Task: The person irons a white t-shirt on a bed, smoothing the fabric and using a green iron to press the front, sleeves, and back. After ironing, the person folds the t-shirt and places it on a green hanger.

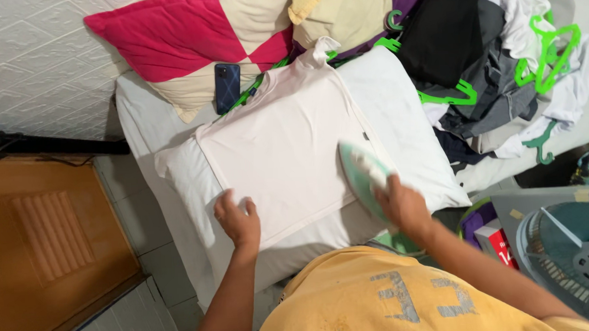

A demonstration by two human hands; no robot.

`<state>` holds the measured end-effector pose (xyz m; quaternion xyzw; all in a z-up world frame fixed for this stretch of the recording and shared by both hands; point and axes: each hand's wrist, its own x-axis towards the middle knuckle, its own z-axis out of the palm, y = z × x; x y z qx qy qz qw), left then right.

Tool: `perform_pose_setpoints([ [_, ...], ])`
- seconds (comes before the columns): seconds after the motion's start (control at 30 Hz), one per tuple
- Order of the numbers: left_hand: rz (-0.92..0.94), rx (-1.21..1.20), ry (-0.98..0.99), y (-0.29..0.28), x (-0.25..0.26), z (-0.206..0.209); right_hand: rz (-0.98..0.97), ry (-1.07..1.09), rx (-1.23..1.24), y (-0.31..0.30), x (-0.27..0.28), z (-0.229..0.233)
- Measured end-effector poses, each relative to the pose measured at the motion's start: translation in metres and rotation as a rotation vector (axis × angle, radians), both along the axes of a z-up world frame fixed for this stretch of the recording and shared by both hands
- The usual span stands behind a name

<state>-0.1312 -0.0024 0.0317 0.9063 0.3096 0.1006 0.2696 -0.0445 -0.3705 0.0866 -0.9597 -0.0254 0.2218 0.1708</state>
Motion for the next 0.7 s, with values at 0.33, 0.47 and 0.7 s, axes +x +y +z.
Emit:
perform_pose_setpoints([
  [0.33, 0.539, -0.542, -0.025, 0.032, 0.020, -0.058, 0.137, -0.119, 0.091, 0.093, 0.139, -0.013],
  [0.47, 0.551, -0.587, -0.078, 0.035, 0.008, -0.069, 0.142, -0.044, 0.071, 0.103, 0.158, -0.016],
  [0.7, 0.140, -1.036, 0.282, 0.038, -0.037, -0.015, 0.273, 0.013, 0.028, 0.032, 0.028, 0.005],
])
